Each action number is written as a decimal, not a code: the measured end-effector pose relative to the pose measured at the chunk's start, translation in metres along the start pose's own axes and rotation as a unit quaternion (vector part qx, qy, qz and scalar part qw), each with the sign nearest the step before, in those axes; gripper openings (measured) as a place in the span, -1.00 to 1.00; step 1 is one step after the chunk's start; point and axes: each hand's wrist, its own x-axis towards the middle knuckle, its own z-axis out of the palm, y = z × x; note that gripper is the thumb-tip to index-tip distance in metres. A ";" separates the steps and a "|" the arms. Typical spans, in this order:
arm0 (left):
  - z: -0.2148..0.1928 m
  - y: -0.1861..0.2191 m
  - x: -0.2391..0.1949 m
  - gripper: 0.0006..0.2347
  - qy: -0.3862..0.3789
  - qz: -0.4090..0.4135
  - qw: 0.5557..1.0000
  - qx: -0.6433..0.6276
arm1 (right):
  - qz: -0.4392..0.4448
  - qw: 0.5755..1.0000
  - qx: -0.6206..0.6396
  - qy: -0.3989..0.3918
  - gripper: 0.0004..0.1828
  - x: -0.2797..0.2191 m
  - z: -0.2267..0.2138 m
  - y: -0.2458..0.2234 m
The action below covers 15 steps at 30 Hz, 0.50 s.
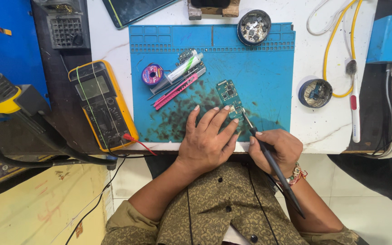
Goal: The person uses a soldering iron to work on a green circuit board placed on a blue mat. They then apply a substance from a small green container using a brush and later use a hot air gun on the board. The workspace includes a multimeter, tweezers, and other electronic tools.
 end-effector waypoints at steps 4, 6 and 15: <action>0.000 0.001 -0.001 -0.72 -0.002 -0.004 1.000 -0.001 | 0.000 1.000 -0.006 0.003 -0.80 -0.002 0.001 0.000; -0.002 0.002 0.001 -0.72 0.001 -0.007 1.000 -0.011 | -0.008 1.000 -0.020 0.003 -0.80 0.000 0.000 -0.002; -0.001 0.001 0.001 -0.73 0.006 0.000 1.000 -0.003 | 0.009 1.000 0.003 0.003 -0.81 0.001 0.001 -0.003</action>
